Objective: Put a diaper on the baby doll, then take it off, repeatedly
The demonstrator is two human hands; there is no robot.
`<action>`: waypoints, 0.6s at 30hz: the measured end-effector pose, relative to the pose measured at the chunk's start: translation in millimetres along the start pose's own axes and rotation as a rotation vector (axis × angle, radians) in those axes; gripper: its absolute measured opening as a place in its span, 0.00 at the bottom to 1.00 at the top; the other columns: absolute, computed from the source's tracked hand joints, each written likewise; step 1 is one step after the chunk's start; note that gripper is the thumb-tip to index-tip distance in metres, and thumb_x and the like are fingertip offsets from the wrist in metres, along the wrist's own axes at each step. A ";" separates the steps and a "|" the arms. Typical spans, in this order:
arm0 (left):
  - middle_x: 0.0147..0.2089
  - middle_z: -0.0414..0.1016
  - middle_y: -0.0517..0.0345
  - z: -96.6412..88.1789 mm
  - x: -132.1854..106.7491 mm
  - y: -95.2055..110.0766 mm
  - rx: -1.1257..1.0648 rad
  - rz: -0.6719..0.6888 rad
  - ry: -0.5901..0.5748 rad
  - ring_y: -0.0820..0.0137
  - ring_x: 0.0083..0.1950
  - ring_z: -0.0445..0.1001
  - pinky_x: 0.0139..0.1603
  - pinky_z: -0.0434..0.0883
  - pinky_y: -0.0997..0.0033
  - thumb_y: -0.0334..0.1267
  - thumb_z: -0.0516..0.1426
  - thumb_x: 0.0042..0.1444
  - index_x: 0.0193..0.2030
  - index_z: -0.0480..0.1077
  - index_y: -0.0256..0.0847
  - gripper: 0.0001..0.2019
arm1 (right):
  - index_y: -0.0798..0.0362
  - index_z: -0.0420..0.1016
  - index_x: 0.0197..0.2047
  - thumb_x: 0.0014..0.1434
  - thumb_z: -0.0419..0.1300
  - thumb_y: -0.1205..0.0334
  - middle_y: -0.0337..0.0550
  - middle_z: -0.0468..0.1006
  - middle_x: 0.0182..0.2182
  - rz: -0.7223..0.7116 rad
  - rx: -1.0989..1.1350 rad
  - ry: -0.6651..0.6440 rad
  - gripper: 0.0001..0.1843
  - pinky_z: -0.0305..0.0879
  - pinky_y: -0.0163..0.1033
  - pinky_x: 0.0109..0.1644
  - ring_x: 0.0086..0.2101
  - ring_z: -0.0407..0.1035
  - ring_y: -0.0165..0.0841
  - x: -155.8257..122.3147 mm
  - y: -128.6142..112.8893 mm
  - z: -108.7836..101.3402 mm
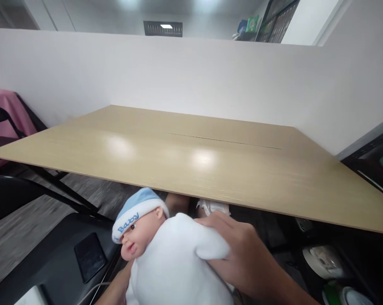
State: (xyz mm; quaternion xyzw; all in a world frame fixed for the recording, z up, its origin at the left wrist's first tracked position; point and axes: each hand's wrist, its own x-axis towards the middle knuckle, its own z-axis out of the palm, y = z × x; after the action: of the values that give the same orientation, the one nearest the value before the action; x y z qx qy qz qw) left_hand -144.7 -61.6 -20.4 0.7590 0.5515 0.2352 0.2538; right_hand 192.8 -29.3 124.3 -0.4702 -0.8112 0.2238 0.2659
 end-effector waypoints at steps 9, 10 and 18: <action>0.55 0.88 0.53 -72.2 130.7 67.5 -0.143 0.164 -0.092 0.53 0.53 0.86 0.50 0.79 0.63 0.47 0.66 0.60 0.57 0.77 0.44 0.20 | 0.41 0.83 0.44 0.66 0.62 0.42 0.41 0.88 0.34 0.317 -0.217 0.265 0.15 0.71 0.43 0.32 0.32 0.82 0.45 -4.1 44.5 -69.6; 0.52 0.88 0.54 -76.8 150.7 73.0 -0.105 0.191 -0.090 0.54 0.50 0.86 0.47 0.77 0.65 0.46 0.66 0.60 0.55 0.78 0.43 0.18 | 0.42 0.82 0.44 0.64 0.63 0.39 0.42 0.88 0.34 0.363 -0.259 0.291 0.17 0.69 0.43 0.32 0.33 0.82 0.46 0.4 58.8 -73.1; 0.49 0.89 0.53 -63.6 216.7 65.8 0.180 0.219 -0.075 0.52 0.47 0.86 0.44 0.69 0.63 0.50 0.66 0.62 0.63 0.76 0.44 0.25 | 0.39 0.83 0.50 0.63 0.63 0.32 0.44 0.90 0.39 0.513 -0.285 0.300 0.23 0.73 0.46 0.33 0.35 0.84 0.50 -8.3 133.1 -66.0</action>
State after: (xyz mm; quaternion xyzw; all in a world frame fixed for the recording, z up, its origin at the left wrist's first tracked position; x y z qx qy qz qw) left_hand -77.0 136.4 87.0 0.8426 0.4744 0.1825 0.1780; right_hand 324.3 31.8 90.9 -0.7193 -0.6413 0.0961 0.2492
